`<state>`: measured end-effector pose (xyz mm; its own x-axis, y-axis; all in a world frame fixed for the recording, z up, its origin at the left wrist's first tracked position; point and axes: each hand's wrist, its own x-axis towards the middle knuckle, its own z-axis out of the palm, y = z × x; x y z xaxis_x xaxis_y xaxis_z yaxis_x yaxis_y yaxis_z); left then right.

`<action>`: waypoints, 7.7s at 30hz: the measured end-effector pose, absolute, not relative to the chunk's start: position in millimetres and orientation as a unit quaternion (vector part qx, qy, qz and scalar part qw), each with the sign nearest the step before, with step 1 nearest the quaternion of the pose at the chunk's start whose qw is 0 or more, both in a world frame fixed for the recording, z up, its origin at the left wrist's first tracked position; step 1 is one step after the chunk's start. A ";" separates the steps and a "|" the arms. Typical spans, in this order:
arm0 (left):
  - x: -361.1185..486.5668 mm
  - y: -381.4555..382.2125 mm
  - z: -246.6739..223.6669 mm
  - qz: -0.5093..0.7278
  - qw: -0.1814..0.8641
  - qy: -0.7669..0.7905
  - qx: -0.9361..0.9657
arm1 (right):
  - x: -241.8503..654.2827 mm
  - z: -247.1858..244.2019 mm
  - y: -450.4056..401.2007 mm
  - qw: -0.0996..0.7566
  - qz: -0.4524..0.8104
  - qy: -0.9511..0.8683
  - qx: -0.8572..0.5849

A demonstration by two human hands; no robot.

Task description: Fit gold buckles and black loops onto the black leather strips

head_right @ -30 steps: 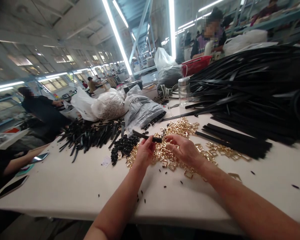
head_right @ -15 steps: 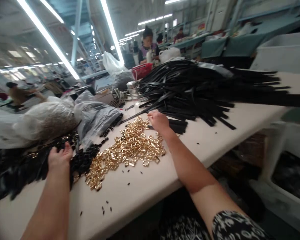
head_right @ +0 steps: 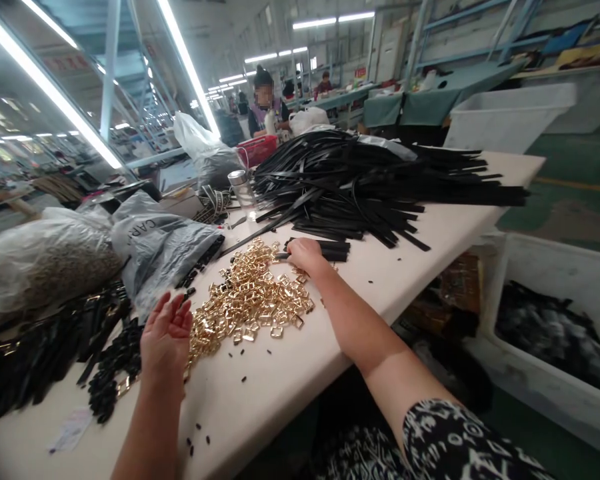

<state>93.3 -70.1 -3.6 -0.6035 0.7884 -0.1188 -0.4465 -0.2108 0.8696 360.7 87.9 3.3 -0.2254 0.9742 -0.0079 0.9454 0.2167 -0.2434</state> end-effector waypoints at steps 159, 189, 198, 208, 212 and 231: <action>115.5 -68.0 -18.1 0.617 0.571 0.490 0.230 | 286.5 -5.7 4.3 0.365 0.041 -0.894 -0.256; 108.5 -71.9 -15.6 0.597 0.605 0.482 0.215 | 287.4 -5.1 3.7 0.355 0.060 -0.916 -0.179; 114.7 -75.1 -13.0 0.596 0.579 0.494 0.255 | 286.1 -5.0 1.2 0.339 0.050 -0.920 -0.188; 118.0 -77.0 -18.3 0.593 0.546 0.504 0.310 | 285.8 -4.5 1.3 0.306 0.089 -0.917 -0.238; 127.0 -78.6 -25.1 0.571 0.553 0.492 0.356 | 285.2 -4.7 -4.9 0.290 0.108 -0.917 -0.253; 83.7 -76.3 -19.5 0.378 0.178 0.680 0.602 | 296.1 4.0 12.3 0.231 0.035 -0.942 -0.242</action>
